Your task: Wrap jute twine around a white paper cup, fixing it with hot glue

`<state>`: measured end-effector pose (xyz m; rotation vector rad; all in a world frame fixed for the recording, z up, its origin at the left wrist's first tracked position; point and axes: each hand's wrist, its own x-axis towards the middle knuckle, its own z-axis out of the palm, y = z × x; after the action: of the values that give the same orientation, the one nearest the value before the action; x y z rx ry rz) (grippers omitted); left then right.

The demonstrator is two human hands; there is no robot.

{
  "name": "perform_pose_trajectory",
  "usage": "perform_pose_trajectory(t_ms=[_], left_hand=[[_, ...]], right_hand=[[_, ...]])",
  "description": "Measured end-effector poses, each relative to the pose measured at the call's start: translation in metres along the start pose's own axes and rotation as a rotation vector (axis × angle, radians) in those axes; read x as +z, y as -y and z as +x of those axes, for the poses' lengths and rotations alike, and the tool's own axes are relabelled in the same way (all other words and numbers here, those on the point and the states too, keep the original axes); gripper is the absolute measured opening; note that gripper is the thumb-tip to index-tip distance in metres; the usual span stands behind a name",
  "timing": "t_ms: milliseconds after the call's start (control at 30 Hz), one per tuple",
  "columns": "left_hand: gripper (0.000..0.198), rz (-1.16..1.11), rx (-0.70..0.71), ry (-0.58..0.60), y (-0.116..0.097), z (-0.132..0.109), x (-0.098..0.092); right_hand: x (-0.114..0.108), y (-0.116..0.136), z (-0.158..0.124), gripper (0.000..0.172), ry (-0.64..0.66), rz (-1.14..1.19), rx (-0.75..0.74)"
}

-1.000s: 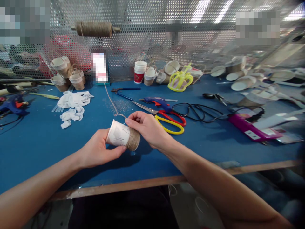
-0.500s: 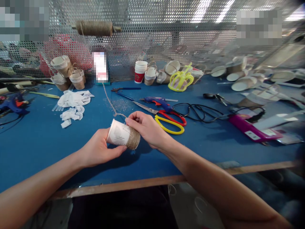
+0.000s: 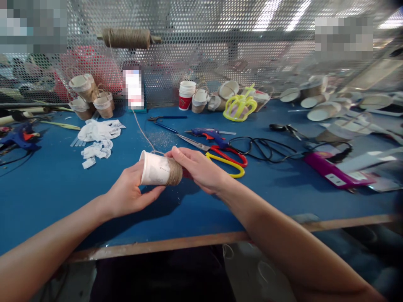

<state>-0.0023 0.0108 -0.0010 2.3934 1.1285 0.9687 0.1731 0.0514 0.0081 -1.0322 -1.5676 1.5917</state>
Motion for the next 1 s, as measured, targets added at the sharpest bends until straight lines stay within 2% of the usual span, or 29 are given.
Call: perform_pose_trajectory(t_ms=[100,233,433,567,767,1000], left_hand=[[0.02,-0.01,0.036,-0.009,0.003,0.0,-0.001],[0.029,-0.107,-0.008,0.032,0.003,0.0,-0.004],[0.039,-0.576,-0.418,-0.009,0.005,0.007,-0.009],[0.038,-0.816,-0.559,-0.013,0.01,0.009,-0.006],[0.032,-0.879,-0.599,-0.028,0.012,0.007,0.0],[0.025,-0.85,-0.591,-0.058,0.01,0.007,0.001]], right_hand=[[-0.003,0.002,-0.001,0.032,0.116,0.065,0.031],[-0.006,0.0,0.001,0.03,0.098,0.03,-0.025],[-0.007,-0.002,0.002,0.03,-0.114,-0.323,-0.273],[-0.002,-0.004,-0.001,0.034,-0.136,-0.477,-0.391],[0.001,-0.008,-0.003,0.035,-0.118,-0.626,-0.529],[0.003,-0.009,-0.004,0.038,-0.096,-0.662,-0.571]])
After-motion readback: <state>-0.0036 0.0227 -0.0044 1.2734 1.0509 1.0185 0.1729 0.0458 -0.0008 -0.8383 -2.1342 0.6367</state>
